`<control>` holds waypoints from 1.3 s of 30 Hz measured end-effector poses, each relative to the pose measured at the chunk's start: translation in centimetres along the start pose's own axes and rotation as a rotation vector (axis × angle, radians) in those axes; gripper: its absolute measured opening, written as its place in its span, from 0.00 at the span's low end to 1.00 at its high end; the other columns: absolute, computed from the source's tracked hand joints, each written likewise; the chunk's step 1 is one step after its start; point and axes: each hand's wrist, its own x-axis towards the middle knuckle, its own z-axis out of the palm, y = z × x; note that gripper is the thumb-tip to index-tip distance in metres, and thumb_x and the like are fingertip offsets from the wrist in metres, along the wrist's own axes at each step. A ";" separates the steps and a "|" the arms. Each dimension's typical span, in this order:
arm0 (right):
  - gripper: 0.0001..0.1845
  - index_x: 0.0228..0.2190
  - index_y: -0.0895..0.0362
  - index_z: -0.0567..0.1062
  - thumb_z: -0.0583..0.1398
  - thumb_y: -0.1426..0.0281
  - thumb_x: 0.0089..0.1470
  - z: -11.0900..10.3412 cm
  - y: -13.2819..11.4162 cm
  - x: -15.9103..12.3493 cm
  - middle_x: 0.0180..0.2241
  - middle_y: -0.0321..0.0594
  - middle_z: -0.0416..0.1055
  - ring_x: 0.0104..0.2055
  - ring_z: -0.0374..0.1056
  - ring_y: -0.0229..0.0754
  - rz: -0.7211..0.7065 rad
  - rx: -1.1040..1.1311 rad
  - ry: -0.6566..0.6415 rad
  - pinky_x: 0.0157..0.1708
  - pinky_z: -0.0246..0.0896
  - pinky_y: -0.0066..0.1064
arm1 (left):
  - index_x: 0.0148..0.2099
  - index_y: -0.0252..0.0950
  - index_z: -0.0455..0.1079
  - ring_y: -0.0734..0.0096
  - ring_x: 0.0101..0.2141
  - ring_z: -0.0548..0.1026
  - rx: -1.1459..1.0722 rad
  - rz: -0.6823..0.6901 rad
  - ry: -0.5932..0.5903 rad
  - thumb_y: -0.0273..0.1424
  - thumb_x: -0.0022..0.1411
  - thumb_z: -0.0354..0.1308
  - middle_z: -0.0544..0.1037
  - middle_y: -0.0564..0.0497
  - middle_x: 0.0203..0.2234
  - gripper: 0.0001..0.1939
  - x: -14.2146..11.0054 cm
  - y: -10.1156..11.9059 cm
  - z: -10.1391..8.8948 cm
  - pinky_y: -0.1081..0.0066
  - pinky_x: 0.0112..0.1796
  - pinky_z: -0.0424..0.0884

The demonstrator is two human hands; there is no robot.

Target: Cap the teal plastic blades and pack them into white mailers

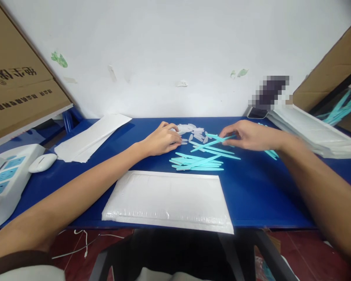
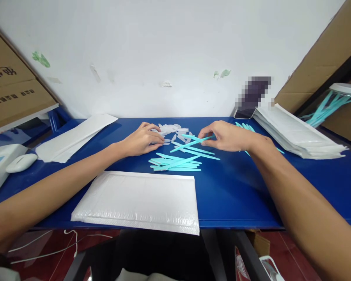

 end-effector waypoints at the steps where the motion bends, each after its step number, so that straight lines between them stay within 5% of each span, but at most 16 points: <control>1: 0.19 0.43 0.55 0.81 0.58 0.57 0.60 0.2 0.0 0.1 0.43 0.42 0.81 0.37 0.74 0.47 -0.002 -0.016 0.059 0.38 0.66 0.37 | 0.46 0.38 0.79 0.53 0.55 0.70 -0.014 -0.002 0.011 0.30 0.72 0.55 0.85 0.48 0.43 0.11 -0.4 0.1 -0.1 0.56 0.51 0.56; 6: 0.22 0.47 0.56 0.82 0.55 0.58 0.62 1.2 -0.1 0.8 0.43 0.47 0.82 0.41 0.75 0.53 -0.050 -0.147 0.335 0.44 0.67 0.43 | 0.46 0.39 0.80 0.56 0.54 0.72 -0.095 -0.063 0.071 0.31 0.71 0.57 0.85 0.49 0.42 0.10 -3.1 0.7 -0.3 0.57 0.51 0.61; 14: 0.23 0.51 0.56 0.79 0.52 0.62 0.65 3.5 0.4 2.2 0.50 0.50 0.79 0.51 0.75 0.57 -0.010 -0.150 0.450 0.51 0.67 0.46 | 0.43 0.38 0.80 0.66 0.39 0.81 -0.303 -0.221 0.168 0.33 0.68 0.58 0.84 0.50 0.38 0.10 -5.1 1.1 -1.0 0.65 0.43 0.74; 19: 0.17 0.42 0.56 0.81 0.55 0.65 0.62 4.4 0.4 2.7 0.56 0.51 0.75 0.56 0.72 0.57 -0.072 -0.129 0.514 0.57 0.62 0.51 | 0.41 0.38 0.80 0.68 0.36 0.81 -0.362 -0.282 0.181 0.34 0.67 0.58 0.84 0.49 0.37 0.10 -4.8 1.8 -1.1 0.68 0.39 0.75; 22: 0.14 0.39 0.54 0.81 0.57 0.65 0.60 4.5 -0.1 2.8 0.52 0.48 0.78 0.59 0.71 0.59 -0.007 -0.102 0.566 0.61 0.55 0.56 | 0.39 0.38 0.80 0.68 0.36 0.80 -0.391 -0.281 0.209 0.35 0.67 0.59 0.83 0.48 0.36 0.09 -4.5 2.0 -0.8 0.67 0.39 0.76; 24: 0.14 0.40 0.55 0.82 0.58 0.65 0.60 4.5 -0.6 2.8 0.48 0.46 0.81 0.54 0.74 0.57 0.061 -0.076 0.596 0.58 0.60 0.52 | 0.38 0.38 0.80 0.69 0.36 0.79 -0.437 -0.297 0.231 0.35 0.67 0.60 0.82 0.47 0.39 0.09 -4.4 2.0 -0.5 0.68 0.38 0.76; 28: 0.18 0.43 0.59 0.83 0.58 0.62 0.60 4.7 -1.2 2.6 0.41 0.48 0.83 0.37 0.78 0.52 0.166 -0.028 0.586 0.45 0.68 0.42 | 0.41 0.37 0.80 0.68 0.39 0.80 -0.561 -0.353 0.204 0.35 0.67 0.60 0.83 0.46 0.43 0.09 -4.2 2.0 -0.4 0.68 0.40 0.77; 39: 0.24 0.54 0.54 0.78 0.52 0.59 0.65 4.5 -1.6 2.6 0.46 0.47 0.81 0.46 0.76 0.56 0.153 -0.111 0.457 0.47 0.64 0.40 | 0.44 0.38 0.79 0.68 0.38 0.78 -0.477 -0.258 0.046 0.29 0.69 0.55 0.81 0.47 0.39 0.10 -4.1 2.6 -1.6 0.67 0.39 0.74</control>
